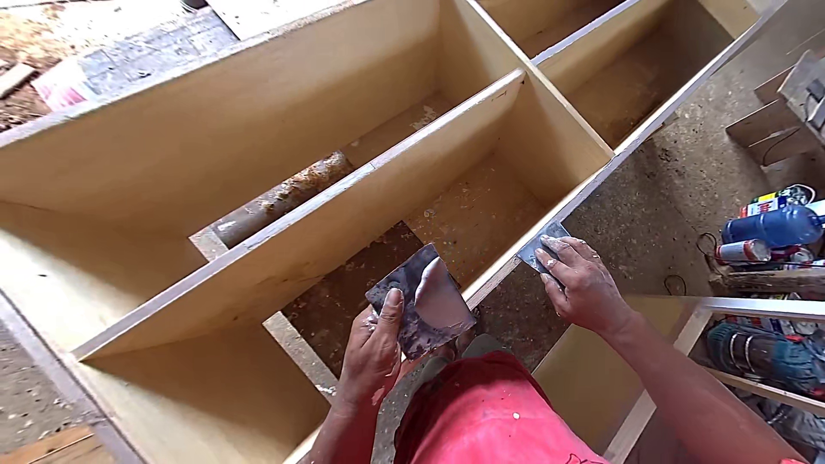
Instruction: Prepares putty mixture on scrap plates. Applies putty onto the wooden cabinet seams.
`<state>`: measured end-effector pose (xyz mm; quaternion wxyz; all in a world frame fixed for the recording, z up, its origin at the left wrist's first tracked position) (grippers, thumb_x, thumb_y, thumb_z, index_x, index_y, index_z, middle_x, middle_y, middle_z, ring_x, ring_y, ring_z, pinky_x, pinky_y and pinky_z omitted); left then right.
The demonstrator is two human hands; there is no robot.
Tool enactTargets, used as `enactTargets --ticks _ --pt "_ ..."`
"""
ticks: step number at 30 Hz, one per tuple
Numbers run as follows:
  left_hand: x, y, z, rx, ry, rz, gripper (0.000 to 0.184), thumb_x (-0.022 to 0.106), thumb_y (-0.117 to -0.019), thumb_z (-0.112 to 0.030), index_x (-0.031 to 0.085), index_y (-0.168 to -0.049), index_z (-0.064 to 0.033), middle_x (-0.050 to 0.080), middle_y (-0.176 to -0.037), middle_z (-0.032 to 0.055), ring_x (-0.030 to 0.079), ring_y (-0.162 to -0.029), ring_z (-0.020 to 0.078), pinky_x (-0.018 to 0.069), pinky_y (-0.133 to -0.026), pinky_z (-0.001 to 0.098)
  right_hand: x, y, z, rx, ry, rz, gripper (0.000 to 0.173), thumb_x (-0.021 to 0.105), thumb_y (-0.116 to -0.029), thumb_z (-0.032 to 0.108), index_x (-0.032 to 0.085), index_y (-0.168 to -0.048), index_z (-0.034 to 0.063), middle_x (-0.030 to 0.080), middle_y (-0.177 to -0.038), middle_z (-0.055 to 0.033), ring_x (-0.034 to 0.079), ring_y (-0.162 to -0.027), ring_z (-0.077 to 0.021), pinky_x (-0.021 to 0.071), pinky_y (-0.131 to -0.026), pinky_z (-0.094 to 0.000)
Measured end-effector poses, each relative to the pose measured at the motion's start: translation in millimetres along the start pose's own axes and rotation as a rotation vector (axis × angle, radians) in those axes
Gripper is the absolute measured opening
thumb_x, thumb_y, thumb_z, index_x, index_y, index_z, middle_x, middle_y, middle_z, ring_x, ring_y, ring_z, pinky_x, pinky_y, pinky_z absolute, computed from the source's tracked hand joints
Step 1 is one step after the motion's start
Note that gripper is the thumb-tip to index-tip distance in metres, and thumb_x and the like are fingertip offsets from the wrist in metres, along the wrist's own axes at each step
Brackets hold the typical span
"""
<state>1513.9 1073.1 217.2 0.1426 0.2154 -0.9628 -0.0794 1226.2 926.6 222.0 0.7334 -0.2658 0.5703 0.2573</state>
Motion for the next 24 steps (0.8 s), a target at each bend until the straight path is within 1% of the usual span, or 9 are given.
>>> enactTargets --ticks 3,6,8,10,12,15,17,21,24 --pt "-5 6 -6 0.017 0.013 -0.026 0.03 0.042 -0.1099 -0.027 0.067 -0.11 -0.0112 0.074 -0.091 -0.0011 0.072 -0.085 0.0084 0.0619 -0.08 0.0272 -13 15 -3 0.002 -0.013 0.008 0.039 0.049 -0.0986 0.028 0.074 -0.125 0.013 0.065 -0.139 -0.0084 0.053 -0.137 -0.0315 0.0419 -0.113 -0.0541" --pt "-9 10 -8 0.034 0.013 -0.058 0.028 0.042 -0.1096 -0.025 0.067 -0.11 -0.0126 0.074 -0.092 -0.0027 0.072 -0.085 0.0069 0.0617 -0.081 0.0263 -20 15 18 -0.036 -0.05 -0.033 0.04 0.051 -0.1002 0.029 0.072 -0.129 0.0128 0.061 -0.144 -0.0091 0.05 -0.14 -0.0313 0.0393 -0.116 -0.0542" --pt "-12 12 -7 0.034 0.005 -0.072 0.03 0.041 -0.11 -0.026 0.067 -0.11 -0.0121 0.074 -0.092 -0.0017 0.072 -0.085 0.0078 0.0619 -0.08 0.0269 -5 11 37 -0.06 -0.066 -0.037 0.04 0.052 -0.1005 0.03 0.071 -0.131 0.0137 0.059 -0.147 -0.008 0.048 -0.142 -0.0301 0.0361 -0.118 -0.0537" --pt "-14 13 -6 0.033 0.004 -0.075 0.029 0.042 -0.1098 -0.027 0.067 -0.11 -0.012 0.074 -0.091 -0.0011 0.072 -0.085 0.0082 0.0618 -0.08 0.027 14 10 44 -0.059 -0.048 -0.027 0.04 0.052 -0.1005 0.03 0.07 -0.133 0.0141 0.058 -0.148 -0.0078 0.048 -0.143 -0.0298 0.0355 -0.119 -0.0546" --pt "-14 15 -4 0.032 0.019 -0.073 0.028 0.043 -0.1095 -0.028 0.067 -0.111 -0.0126 0.074 -0.093 -0.001 0.072 -0.086 0.0085 0.0618 -0.081 0.0273 16 17 45 -0.042 -0.038 -0.002 0.041 0.051 -0.1007 0.029 0.069 -0.133 0.0143 0.057 -0.149 -0.0074 0.048 -0.142 -0.0299 0.0359 -0.118 -0.0548" --pt "-17 19 -3 0.049 0.055 -0.077 0.029 0.044 -0.1093 -0.028 0.067 -0.111 -0.0121 0.074 -0.093 -0.0003 0.072 -0.087 0.0091 0.0618 -0.082 0.0282 0 26 42 -0.014 -0.023 0.039 0.04 0.05 -0.0984 0.029 0.073 -0.128 0.0146 0.065 -0.14 -0.008 0.055 -0.135 -0.0324 0.0416 -0.113 -0.0553" --pt "-20 20 -2 0.047 0.06 -0.091 0.029 0.043 -0.1093 -0.027 0.067 -0.11 -0.012 0.074 -0.093 -0.0004 0.072 -0.087 0.009 0.0618 -0.082 0.0281 -4 21 44 -0.01 -0.021 0.003 0.04 0.05 -0.1001 0.03 0.072 -0.129 0.0133 0.064 -0.141 -0.0093 0.055 -0.135 -0.0332 0.0414 -0.113 -0.0554" --pt "-21 21 0 0.025 0.074 -0.076 0.029 0.042 -0.1096 -0.025 0.067 -0.11 -0.0109 0.075 -0.094 0.0006 0.073 -0.087 0.01 0.0621 -0.082 0.0287 14 10 48 -0.004 -0.011 0.007 0.041 0.051 -0.1008 0.03 0.069 -0.133 0.0133 0.057 -0.149 -0.0084 0.048 -0.142 -0.0301 0.0372 -0.118 -0.0529" --pt "-28 24 -2 0.027 0.087 -0.048 0.029 0.043 -0.1095 -0.026 0.068 -0.11 -0.0115 0.075 -0.094 0.0004 0.073 -0.087 0.0098 0.0621 -0.083 0.0293 5 24 45 0.02 0.003 0.048 0.04 0.049 -0.0996 0.03 0.072 -0.129 0.014 0.062 -0.143 -0.0081 0.053 -0.138 -0.0307 0.0406 -0.114 -0.0545"
Point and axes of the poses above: each hand's wrist, its own y-axis away from the middle knuckle, its own x-axis out of the palm, z = x × y, the point moved 5 cm from there along -y, towards the middle knuckle
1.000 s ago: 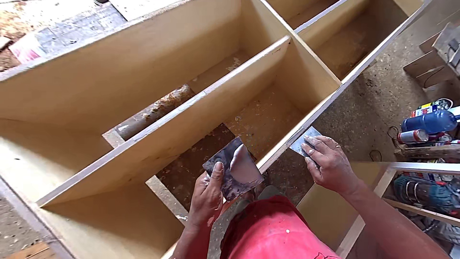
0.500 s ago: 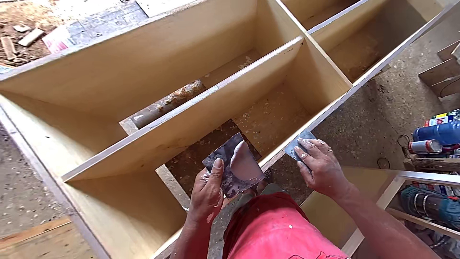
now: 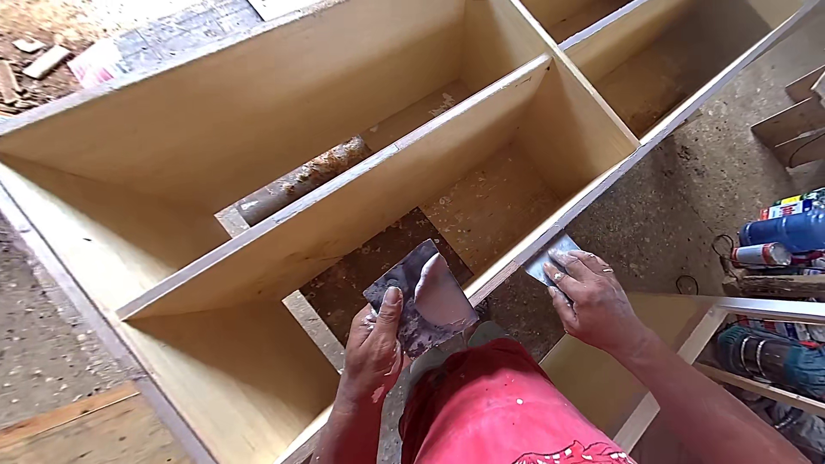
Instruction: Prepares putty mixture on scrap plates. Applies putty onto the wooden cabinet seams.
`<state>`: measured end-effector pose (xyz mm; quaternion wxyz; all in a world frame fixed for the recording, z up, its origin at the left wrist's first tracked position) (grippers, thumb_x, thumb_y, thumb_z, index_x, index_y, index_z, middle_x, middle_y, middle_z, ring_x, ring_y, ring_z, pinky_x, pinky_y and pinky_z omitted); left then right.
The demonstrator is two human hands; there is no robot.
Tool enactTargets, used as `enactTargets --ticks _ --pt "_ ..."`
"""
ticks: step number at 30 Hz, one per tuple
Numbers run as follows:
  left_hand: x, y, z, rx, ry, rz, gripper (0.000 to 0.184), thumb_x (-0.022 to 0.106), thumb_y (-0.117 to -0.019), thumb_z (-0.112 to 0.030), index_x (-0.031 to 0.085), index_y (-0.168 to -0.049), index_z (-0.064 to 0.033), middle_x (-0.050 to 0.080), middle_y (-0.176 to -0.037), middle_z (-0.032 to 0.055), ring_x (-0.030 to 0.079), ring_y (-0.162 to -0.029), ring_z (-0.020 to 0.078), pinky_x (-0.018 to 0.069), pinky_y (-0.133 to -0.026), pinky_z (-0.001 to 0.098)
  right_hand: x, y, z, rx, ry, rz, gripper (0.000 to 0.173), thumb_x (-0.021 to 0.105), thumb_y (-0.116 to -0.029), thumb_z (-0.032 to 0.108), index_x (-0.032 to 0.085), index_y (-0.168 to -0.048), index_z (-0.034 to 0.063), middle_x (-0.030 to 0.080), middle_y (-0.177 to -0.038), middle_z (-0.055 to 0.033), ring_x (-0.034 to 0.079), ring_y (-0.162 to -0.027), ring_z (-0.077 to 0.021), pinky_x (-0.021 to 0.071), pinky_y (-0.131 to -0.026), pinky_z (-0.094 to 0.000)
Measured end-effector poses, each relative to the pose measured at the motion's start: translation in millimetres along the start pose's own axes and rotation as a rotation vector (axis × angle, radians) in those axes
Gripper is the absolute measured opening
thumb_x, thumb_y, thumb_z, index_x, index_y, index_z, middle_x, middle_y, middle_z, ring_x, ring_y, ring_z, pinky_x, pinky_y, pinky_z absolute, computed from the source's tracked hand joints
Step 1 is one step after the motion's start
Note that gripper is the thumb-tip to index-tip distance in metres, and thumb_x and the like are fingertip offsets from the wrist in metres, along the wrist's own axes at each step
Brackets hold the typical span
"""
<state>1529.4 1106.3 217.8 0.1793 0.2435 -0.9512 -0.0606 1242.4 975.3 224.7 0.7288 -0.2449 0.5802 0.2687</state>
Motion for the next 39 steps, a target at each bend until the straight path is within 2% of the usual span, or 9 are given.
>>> enactTargets --ticks 8,12,15,19,23,26,31,35,39 --pt "-36 7 -18 -0.012 -0.062 0.059 0.029 0.042 -0.1096 -0.025 0.069 -0.108 -0.0129 0.074 -0.091 -0.0021 0.072 -0.084 0.0072 0.0617 -0.079 0.0258 23 2 46 -0.042 -0.046 -0.093 0.04 0.051 -0.1011 0.029 0.069 -0.134 0.0142 0.057 -0.15 -0.0071 0.047 -0.144 -0.0279 0.0344 -0.12 -0.0542" --pt "-56 15 -29 -0.017 -0.095 0.045 0.028 0.042 -0.1096 -0.025 0.067 -0.107 -0.0144 0.074 -0.089 -0.0044 0.072 -0.082 0.0053 0.0617 -0.077 0.0238 10 22 45 0.008 -0.025 -0.015 0.039 0.049 -0.1002 0.03 0.073 -0.127 0.0148 0.064 -0.141 -0.0061 0.054 -0.137 -0.0292 0.0415 -0.114 -0.0535" --pt "-66 16 -29 -0.013 -0.08 0.054 0.028 0.042 -0.1093 -0.026 0.068 -0.107 -0.0141 0.074 -0.09 -0.004 0.072 -0.082 0.0058 0.0618 -0.077 0.0245 1 18 56 0.01 -0.027 -0.089 0.039 0.05 -0.1012 0.029 0.072 -0.129 0.0124 0.063 -0.141 -0.0093 0.053 -0.137 -0.0307 0.0413 -0.114 -0.0535" --pt "-67 19 -28 -0.025 -0.065 0.086 0.028 0.043 -0.1093 -0.026 0.068 -0.108 -0.0136 0.074 -0.09 -0.0024 0.072 -0.082 0.0071 0.0621 -0.077 0.0253 21 1 62 -0.003 -0.027 -0.068 0.041 0.051 -0.1004 0.029 0.069 -0.134 0.0137 0.056 -0.151 -0.0075 0.046 -0.144 -0.0275 0.0352 -0.119 -0.0518" --pt "-68 23 -30 -0.012 -0.041 0.091 0.027 0.043 -0.1094 -0.025 0.068 -0.108 -0.0142 0.074 -0.09 -0.0028 0.072 -0.082 0.0066 0.0619 -0.077 0.0245 7 23 57 0.019 0.003 -0.005 0.039 0.048 -0.1002 0.029 0.073 -0.127 0.0132 0.064 -0.141 -0.0069 0.054 -0.137 -0.0293 0.0409 -0.114 -0.0531" --pt "-70 24 -29 -0.015 -0.031 0.09 0.028 0.042 -0.1094 -0.025 0.068 -0.108 -0.0144 0.074 -0.09 -0.003 0.072 -0.082 0.0063 0.0619 -0.078 0.0245 5 23 78 0.006 -0.034 -0.102 0.039 0.05 -0.102 0.029 0.071 -0.13 0.0116 0.061 -0.144 -0.0093 0.051 -0.14 -0.0303 0.0378 -0.117 -0.0546" --pt "-71 26 -29 -0.017 -0.026 0.111 0.027 0.045 -0.1089 -0.027 0.068 -0.109 -0.0138 0.074 -0.091 -0.0013 0.072 -0.084 0.0077 0.062 -0.078 0.026 46 24 100 0.008 -0.074 -0.158 0.04 0.051 -0.1029 0.029 0.067 -0.136 0.0132 0.055 -0.151 -0.0083 0.046 -0.145 -0.0284 0.0345 -0.12 -0.0544" --pt "-77 29 -30 -0.018 -0.014 0.114 0.028 0.045 -0.1088 -0.029 0.068 -0.109 -0.0134 0.074 -0.091 -0.0007 0.073 -0.084 0.0086 0.0622 -0.079 0.0267 26 40 95 0.025 -0.055 -0.129 0.04 0.049 -0.102 0.028 0.071 -0.131 0.0123 0.062 -0.144 -0.0088 0.053 -0.138 -0.0302 0.0393 -0.116 -0.0551" --pt "-75 29 -29 -0.019 -0.02 0.132 0.03 0.042 -0.1098 -0.027 0.068 -0.108 -0.013 0.074 -0.091 -0.0007 0.072 -0.083 0.0082 0.0623 -0.078 0.0266 21 12 92 0.014 -0.008 -0.115 0.04 0.051 -0.1016 0.029 0.069 -0.134 0.0128 0.057 -0.149 -0.0085 0.046 -0.144 -0.0298 0.0356 -0.119 -0.0538"
Point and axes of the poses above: each hand's wrist, its own y-axis away from the middle knuckle, its own x-axis out of the palm, z = x × y, the point moved 5 cm from there along -y, towards the middle knuckle
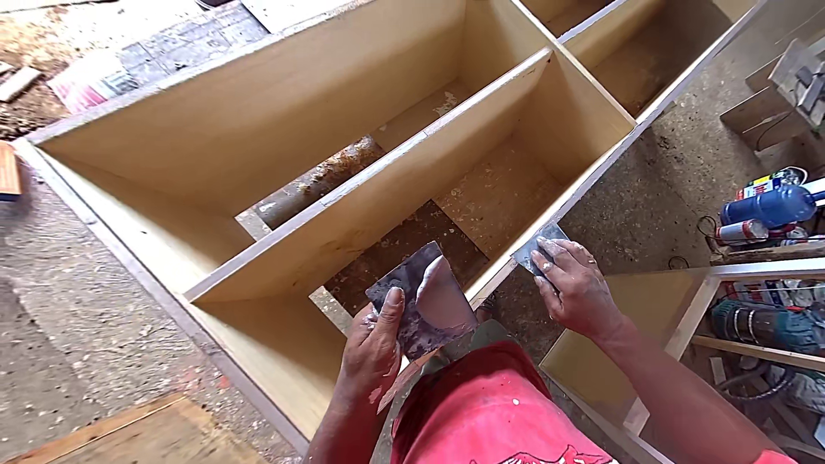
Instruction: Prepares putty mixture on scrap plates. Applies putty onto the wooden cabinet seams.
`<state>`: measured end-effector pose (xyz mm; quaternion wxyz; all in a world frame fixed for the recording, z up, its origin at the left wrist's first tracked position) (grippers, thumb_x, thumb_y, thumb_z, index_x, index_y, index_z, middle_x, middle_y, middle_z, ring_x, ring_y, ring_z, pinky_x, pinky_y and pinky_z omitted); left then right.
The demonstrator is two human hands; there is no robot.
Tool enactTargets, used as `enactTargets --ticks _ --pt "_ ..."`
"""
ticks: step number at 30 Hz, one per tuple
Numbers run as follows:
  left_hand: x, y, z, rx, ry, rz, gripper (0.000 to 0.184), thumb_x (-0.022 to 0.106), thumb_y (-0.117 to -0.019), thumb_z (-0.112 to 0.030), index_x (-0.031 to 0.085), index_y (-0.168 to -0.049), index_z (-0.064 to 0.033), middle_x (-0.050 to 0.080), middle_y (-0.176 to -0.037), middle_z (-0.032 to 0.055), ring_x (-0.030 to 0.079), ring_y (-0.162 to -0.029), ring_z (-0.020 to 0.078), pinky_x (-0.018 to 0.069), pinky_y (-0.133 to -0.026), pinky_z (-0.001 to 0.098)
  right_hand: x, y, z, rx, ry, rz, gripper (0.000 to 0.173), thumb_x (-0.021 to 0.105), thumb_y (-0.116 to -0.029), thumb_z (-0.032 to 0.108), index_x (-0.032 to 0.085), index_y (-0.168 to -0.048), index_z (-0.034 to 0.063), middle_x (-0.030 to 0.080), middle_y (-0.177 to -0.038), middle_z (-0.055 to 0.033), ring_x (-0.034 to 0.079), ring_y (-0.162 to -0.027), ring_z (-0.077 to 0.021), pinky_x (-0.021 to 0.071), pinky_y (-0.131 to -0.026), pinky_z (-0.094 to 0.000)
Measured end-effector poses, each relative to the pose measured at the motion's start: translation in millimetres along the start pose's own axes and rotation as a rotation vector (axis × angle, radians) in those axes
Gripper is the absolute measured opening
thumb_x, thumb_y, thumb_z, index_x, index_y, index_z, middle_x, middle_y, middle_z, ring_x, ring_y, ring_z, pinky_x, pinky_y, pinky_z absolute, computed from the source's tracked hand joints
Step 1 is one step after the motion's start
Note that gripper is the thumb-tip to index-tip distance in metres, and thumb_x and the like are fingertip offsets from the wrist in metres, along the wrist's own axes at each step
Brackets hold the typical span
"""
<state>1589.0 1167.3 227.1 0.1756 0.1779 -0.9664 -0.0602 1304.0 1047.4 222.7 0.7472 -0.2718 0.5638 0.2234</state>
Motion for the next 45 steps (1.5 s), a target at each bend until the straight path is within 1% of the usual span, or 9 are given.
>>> enactTargets --ticks 5,10,16,22,26,31,36,41,45 --pt "-3 5 -5 0.027 0.014 0.02 0.03 0.044 -0.1096 -0.028 0.069 -0.108 -0.0135 0.074 -0.091 -0.001 0.072 -0.084 0.0077 0.0618 -0.078 0.0257 -10 17 -5 0.014 0.04 0.071 0.039 0.049 -0.0999 0.029 0.073 -0.126 0.0139 0.065 -0.14 -0.0074 0.054 -0.137 -0.0299 0.041 -0.114 -0.0545" --pt "-9 9 -4 0.002 0.0 -0.007 0.029 0.042 -0.1099 -0.025 0.068 -0.106 -0.0128 0.074 -0.088 -0.0013 0.072 -0.081 0.0075 0.0622 -0.076 0.0256 -1 7 26 -0.039 -0.012 0.025 0.039 0.051 -0.1017 0.029 0.07 -0.132 0.013 0.058 -0.148 -0.0082 0.048 -0.143 -0.0286 0.0341 -0.12 -0.0546" --pt "-16 14 -5 0.008 -0.006 0.027 0.029 0.043 -0.1096 -0.028 0.068 -0.108 -0.0126 0.074 -0.09 -0.0005 0.072 -0.082 0.0081 0.0621 -0.077 0.0266 -4 30 24 -0.011 0.005 0.089 0.039 0.049 -0.1005 0.028 0.073 -0.128 0.0134 0.065 -0.14 -0.0076 0.055 -0.136 -0.031 0.0411 -0.114 -0.0559" --pt "-17 18 -3 -0.007 -0.013 0.043 0.031 0.043 -0.1097 -0.03 0.068 -0.107 -0.0123 0.073 -0.089 0.0003 0.072 -0.082 0.0094 0.0623 -0.077 0.0277 9 11 32 -0.041 -0.008 0.058 0.04 0.051 -0.1008 0.028 0.07 -0.133 0.0135 0.057 -0.149 -0.0069 0.048 -0.142 -0.0275 0.0373 -0.118 -0.0532" --pt "-23 21 -5 0.01 -0.004 0.033 0.03 0.044 -0.1095 -0.03 0.068 -0.108 -0.0124 0.074 -0.09 0.0 0.072 -0.083 0.0091 0.0622 -0.078 0.0277 -8 20 27 -0.036 0.01 0.082 0.039 0.049 -0.1001 0.029 0.073 -0.126 0.0132 0.065 -0.14 -0.0068 0.054 -0.137 -0.0291 0.0402 -0.115 -0.0535" --pt "-24 24 -5 0.003 -0.008 0.014 0.03 0.043 -0.1097 -0.028 0.068 -0.107 -0.0124 0.074 -0.089 -0.0008 0.072 -0.082 0.0081 0.0621 -0.077 0.0269 10 4 25 -0.067 -0.001 0.06 0.04 0.052 -0.1004 0.028 0.069 -0.133 0.0126 0.056 -0.151 -0.009 0.047 -0.143 -0.0294 0.0364 -0.118 -0.0531" --pt "-28 25 -6 -0.005 -0.018 0.005 0.029 0.042 -0.1098 -0.026 0.067 -0.107 -0.0115 0.073 -0.088 -0.0015 0.072 -0.082 0.0079 0.0619 -0.078 0.0273 -12 32 21 -0.023 0.012 0.122 0.039 0.049 -0.0996 0.029 0.073 -0.126 0.0135 0.066 -0.138 -0.0089 0.055 -0.136 -0.0323 0.0424 -0.113 -0.0564" --pt "-18 20 -10 -0.051 -0.075 0.071 0.032 0.039 -0.1105 -0.023 0.067 -0.107 -0.0087 0.072 -0.085 0.0002 0.07 -0.077 0.0091 0.0616 -0.074 0.0288 -64 12 118 -0.168 -0.149 -0.042 0.041 0.05 -0.1022 0.033 0.07 -0.132 0.0146 0.062 -0.143 -0.0088 0.051 -0.139 -0.0311 0.0399 -0.116 -0.0552" --pt "-3 19 -21 -0.022 -0.225 0.176 0.036 0.039 -0.1109 -0.029 0.069 -0.108 -0.0097 0.072 -0.088 0.001 0.07 -0.082 0.009 0.0609 -0.078 0.0295 -54 -2 166 -0.255 -0.133 -0.05 0.038 0.052 -0.1021 0.031 0.071 -0.131 0.0155 0.062 -0.144 -0.006 0.049 -0.142 -0.0277 0.0373 -0.118 -0.053"
Point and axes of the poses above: each hand's wrist, its own y-axis away from the middle knuckle, its own x-axis out of the palm, z = x × y, the point moved 5 cm from there along -y, towards the middle knuckle
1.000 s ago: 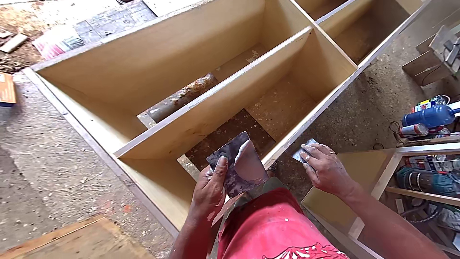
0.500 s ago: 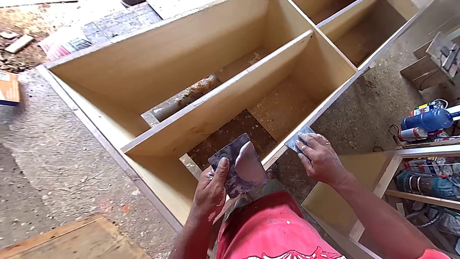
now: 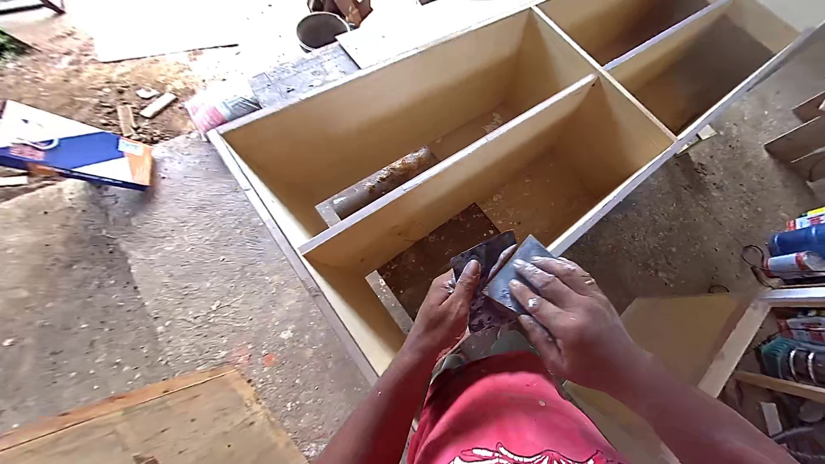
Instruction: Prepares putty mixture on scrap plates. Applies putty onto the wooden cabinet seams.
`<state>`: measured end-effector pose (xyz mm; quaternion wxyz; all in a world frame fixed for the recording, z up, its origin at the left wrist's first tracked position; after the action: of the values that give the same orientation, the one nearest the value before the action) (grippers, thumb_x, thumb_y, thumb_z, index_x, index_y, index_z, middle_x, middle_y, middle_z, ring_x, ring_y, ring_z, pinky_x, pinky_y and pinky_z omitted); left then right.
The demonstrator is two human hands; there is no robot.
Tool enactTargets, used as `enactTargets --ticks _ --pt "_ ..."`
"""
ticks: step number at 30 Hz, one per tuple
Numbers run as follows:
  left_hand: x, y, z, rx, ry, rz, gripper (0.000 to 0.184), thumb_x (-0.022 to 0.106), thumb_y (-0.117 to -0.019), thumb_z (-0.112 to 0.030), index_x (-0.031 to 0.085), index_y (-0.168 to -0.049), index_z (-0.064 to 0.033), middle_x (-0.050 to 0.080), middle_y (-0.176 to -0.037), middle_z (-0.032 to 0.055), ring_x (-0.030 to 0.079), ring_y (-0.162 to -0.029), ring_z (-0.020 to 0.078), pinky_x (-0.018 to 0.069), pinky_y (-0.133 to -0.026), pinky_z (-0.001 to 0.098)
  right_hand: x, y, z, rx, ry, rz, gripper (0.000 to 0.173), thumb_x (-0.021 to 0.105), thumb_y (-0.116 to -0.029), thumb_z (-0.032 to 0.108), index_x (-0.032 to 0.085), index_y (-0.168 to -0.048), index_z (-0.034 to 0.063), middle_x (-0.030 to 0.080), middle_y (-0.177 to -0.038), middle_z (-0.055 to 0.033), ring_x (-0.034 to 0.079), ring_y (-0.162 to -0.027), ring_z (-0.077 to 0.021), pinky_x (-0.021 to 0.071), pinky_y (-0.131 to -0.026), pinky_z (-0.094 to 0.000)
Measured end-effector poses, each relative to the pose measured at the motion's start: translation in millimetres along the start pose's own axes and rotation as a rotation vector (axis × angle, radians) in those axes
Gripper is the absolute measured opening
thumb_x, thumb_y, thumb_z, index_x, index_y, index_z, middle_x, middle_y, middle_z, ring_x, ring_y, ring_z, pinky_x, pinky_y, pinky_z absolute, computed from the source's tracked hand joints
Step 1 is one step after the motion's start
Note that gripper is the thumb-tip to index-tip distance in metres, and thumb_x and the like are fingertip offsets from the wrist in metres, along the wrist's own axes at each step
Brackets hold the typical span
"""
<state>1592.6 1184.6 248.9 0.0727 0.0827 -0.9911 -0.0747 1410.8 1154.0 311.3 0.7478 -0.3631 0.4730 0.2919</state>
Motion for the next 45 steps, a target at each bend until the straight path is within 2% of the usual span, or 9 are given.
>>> enactTargets --ticks 4,9,16,21,28,32,37,42,45 --pt "-7 7 -8 0.057 -0.204 -0.081 0.039 0.039 -0.1103 -0.035 0.07 -0.106 -0.0112 0.071 -0.084 -0.0008 0.069 -0.079 0.0082 0.0604 -0.073 0.0303 18 24 -2 0.028 -0.006 0.081 0.037 0.05 -0.1017 0.029 0.071 -0.129 0.0153 0.061 -0.145 -0.0072 0.052 -0.139 -0.0292 0.0413 -0.115 -0.0533" --pt "-48 21 -13 0.088 -0.06 -0.321 0.031 0.044 -0.1088 -0.035 0.066 -0.113 -0.0132 0.071 -0.088 -0.0042 0.07 -0.081 0.0073 0.0617 -0.075 0.0313 17 68 -44 0.181 0.029 -0.002 0.039 0.048 -0.1014 0.029 0.072 -0.128 0.0141 0.064 -0.141 -0.008 0.056 -0.135 -0.0288 0.0426 -0.114 -0.0536" --pt "-52 30 10 0.095 0.022 -0.188 0.031 0.043 -0.1096 -0.034 0.067 -0.106 -0.0146 0.072 -0.087 -0.003 0.071 -0.082 0.0079 0.0616 -0.077 0.0284 67 63 -94 0.193 0.121 -0.038 0.041 0.049 -0.1033 0.03 0.068 -0.136 0.0134 0.056 -0.151 -0.0073 0.045 -0.145 -0.0271 0.0343 -0.121 -0.0521" --pt "-53 38 16 0.106 0.054 -0.182 0.033 0.043 -0.1099 -0.034 0.067 -0.107 -0.0127 0.072 -0.089 -0.0011 0.071 -0.083 0.0093 0.0618 -0.079 0.029 48 73 -93 0.208 0.128 0.04 0.038 0.049 -0.1011 0.029 0.074 -0.127 0.0142 0.063 -0.143 -0.0067 0.052 -0.139 -0.0282 0.0387 -0.117 -0.0525" --pt "-48 38 18 0.09 0.056 -0.174 0.032 0.043 -0.1096 -0.033 0.067 -0.108 -0.0128 0.072 -0.088 -0.0013 0.071 -0.081 0.0091 0.062 -0.077 0.0283 54 53 -105 0.19 0.125 0.079 0.039 0.051 -0.1002 0.027 0.071 -0.13 0.0131 0.058 -0.148 -0.0083 0.047 -0.142 -0.029 0.0374 -0.118 -0.0508" --pt "-51 42 15 0.109 0.098 -0.188 0.031 0.043 -0.1097 -0.032 0.068 -0.107 -0.0135 0.073 -0.088 -0.0015 0.072 -0.083 0.0086 0.062 -0.078 0.0277 36 62 -96 0.204 0.147 0.09 0.039 0.049 -0.1006 0.029 0.074 -0.125 0.0131 0.064 -0.141 -0.0075 0.053 -0.138 -0.0293 0.0402 -0.115 -0.052" --pt "-54 44 18 0.099 0.1 -0.18 0.03 0.043 -0.1097 -0.031 0.068 -0.106 -0.0139 0.073 -0.087 -0.0023 0.071 -0.081 0.0078 0.0619 -0.077 0.0268 61 49 -83 0.195 0.115 0.08 0.039 0.051 -0.1008 0.028 0.071 -0.131 0.0138 0.057 -0.15 -0.0078 0.047 -0.143 -0.0281 0.0363 -0.119 -0.0509" --pt "-63 48 19 0.103 0.112 -0.188 0.029 0.044 -0.1095 -0.031 0.068 -0.106 -0.0147 0.073 -0.088 -0.003 0.072 -0.082 0.0073 0.0616 -0.078 0.0267 42 62 -77 0.226 0.157 0.115 0.038 0.049 -0.1006 0.029 0.074 -0.126 0.0136 0.064 -0.141 -0.0072 0.052 -0.138 -0.0298 0.0401 -0.115 -0.0531" --pt "-65 49 22 0.097 0.112 -0.179 0.03 0.043 -0.1096 -0.031 0.068 -0.107 -0.0152 0.073 -0.088 -0.0037 0.071 -0.083 0.0066 0.0614 -0.078 0.0261 54 50 -68 0.223 0.149 0.075 0.039 0.051 -0.1013 0.029 0.071 -0.13 0.0126 0.059 -0.147 -0.009 0.049 -0.141 -0.0297 0.0366 -0.118 -0.0525"
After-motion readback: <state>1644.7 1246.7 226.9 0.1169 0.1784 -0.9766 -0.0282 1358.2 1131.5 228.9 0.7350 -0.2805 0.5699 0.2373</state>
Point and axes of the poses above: each hand's wrist, its own y-axis away from the middle knuckle, its own x-axis out of the palm, z = x × y, the point moved 5 cm from there along -y, towards the middle knuckle
